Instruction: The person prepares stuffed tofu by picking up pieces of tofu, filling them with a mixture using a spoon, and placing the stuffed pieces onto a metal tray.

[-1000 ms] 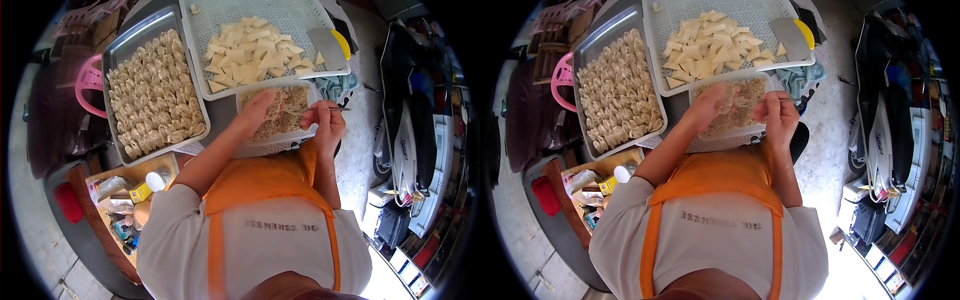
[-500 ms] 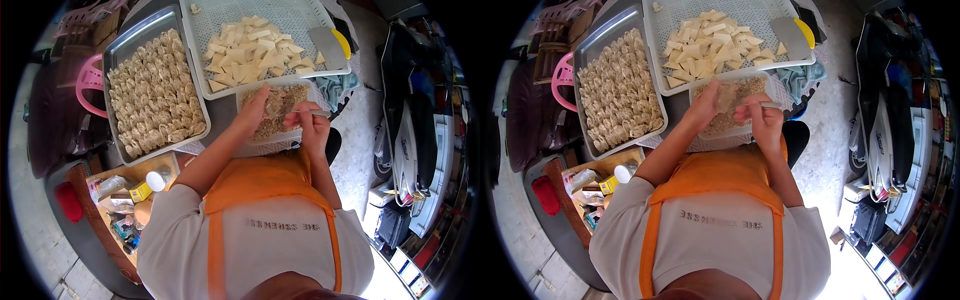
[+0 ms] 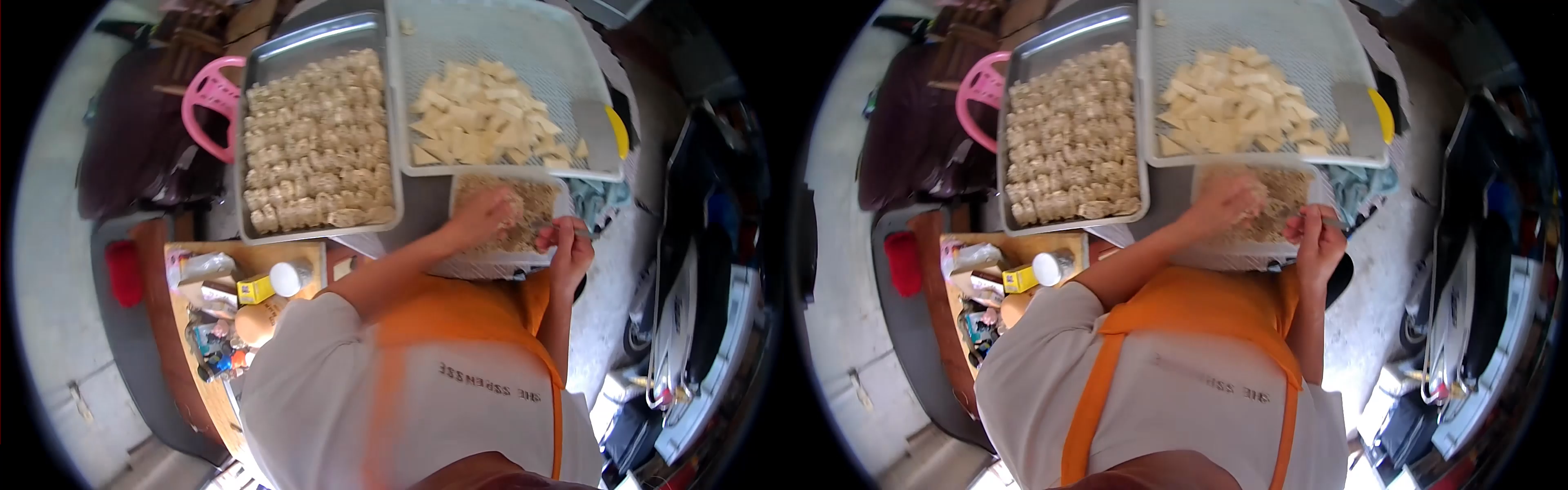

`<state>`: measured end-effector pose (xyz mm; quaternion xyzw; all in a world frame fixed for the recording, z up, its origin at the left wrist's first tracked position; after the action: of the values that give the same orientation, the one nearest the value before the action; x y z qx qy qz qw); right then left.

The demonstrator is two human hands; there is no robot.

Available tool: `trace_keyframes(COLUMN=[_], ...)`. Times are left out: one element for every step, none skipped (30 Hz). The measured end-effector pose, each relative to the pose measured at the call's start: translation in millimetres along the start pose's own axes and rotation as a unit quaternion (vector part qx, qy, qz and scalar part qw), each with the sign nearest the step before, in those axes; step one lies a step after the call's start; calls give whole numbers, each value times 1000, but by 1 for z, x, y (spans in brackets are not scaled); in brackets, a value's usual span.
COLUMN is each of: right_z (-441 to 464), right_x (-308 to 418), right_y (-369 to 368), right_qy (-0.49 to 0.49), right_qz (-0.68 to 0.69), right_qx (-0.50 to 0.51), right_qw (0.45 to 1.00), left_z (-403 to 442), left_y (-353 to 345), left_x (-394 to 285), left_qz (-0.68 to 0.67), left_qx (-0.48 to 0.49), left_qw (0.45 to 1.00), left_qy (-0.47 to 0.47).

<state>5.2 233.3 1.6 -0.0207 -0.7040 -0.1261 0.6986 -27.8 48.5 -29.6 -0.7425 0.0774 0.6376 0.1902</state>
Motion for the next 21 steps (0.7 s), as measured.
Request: trace_keyframes(right_z=[-1,0,1,1,1,1,1,1,1,2,2,1,1,0,-1,-1,0,0,0,0,0], right_x=[-1,-4,-3,-1,3,3,1,-1,-3,-5,-5,-3,-3,-4,-5,-4,-3,-3,-4,-5,-5], right_y=[-4,-6,-11,-14,-17,-19,-20,-20,-20,-20,-20,-21,-21,-21,-20,-20,-20,-20,-19,-20,-20], right_qy=[14,49,64,86,107,117,125,133,148,163,178,160,154,148,141,149,156,163,163,164,165], right_qz=[-15,-77,-111,-134,-159,-160,-163,-168,-181,-194,-207,-204,-199,-195,-190,-195,-200,-205,-209,-212,-214], right_qx=[3,11,11,25,35,44,52,58,61,63,65,58,56,53,50,50,49,48,46,44,43], right_qw=[1000,996,992,987,981,979,977,975,970,965,960,964,966,968,970,968,966,964,963,962,962], left_z=[0,0,1,4,6,6,6,3,0,-1,-2,-2,-3,-3,-4,-6,-7,-7,-6,-4,-3], left_y=[-3,-7,-8,-5,-2,0,0,-1,-3,-5,-7,-9,-9,-9,-9,-9,-8,-9,-9,-8,-8], left_x=[-2,-5,-7,-5,0,-5,-10,-15,-21,-20,-18,-19,-21,-25,-28,-29,-29,-29,-27,-24,-22], left_qz=[-20,-42,-65,-56,-49,-44,23,88,151,135,119,103,112,121,130,108,87,66,32,-2,-35], left_qx=[-14,-25,-33,-22,-8,9,2,-3,-8,-4,0,5,7,10,13,13,14,14,17,19,20], left_qw=[1000,999,997,998,999,999,999,994,983,987,990,993,992,991,990,993,996,998,999,1000,999], left_qy=[11,21,31,20,10,0,-34,-67,-99,-85,-70,-55,-56,-56,-56,-34,-11,11,2,-8,-18])
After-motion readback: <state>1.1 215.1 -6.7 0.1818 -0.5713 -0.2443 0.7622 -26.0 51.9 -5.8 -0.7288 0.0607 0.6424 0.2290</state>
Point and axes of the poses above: each hand's wrist, its own z-axis towards the middle knuckle, its own y-axis out of the back of the hand, x = y × z, the point moved 1 cm from there along z, towards the middle knuckle, and after that the axes turned 5 degrees about -z, right-handed, at the moved point
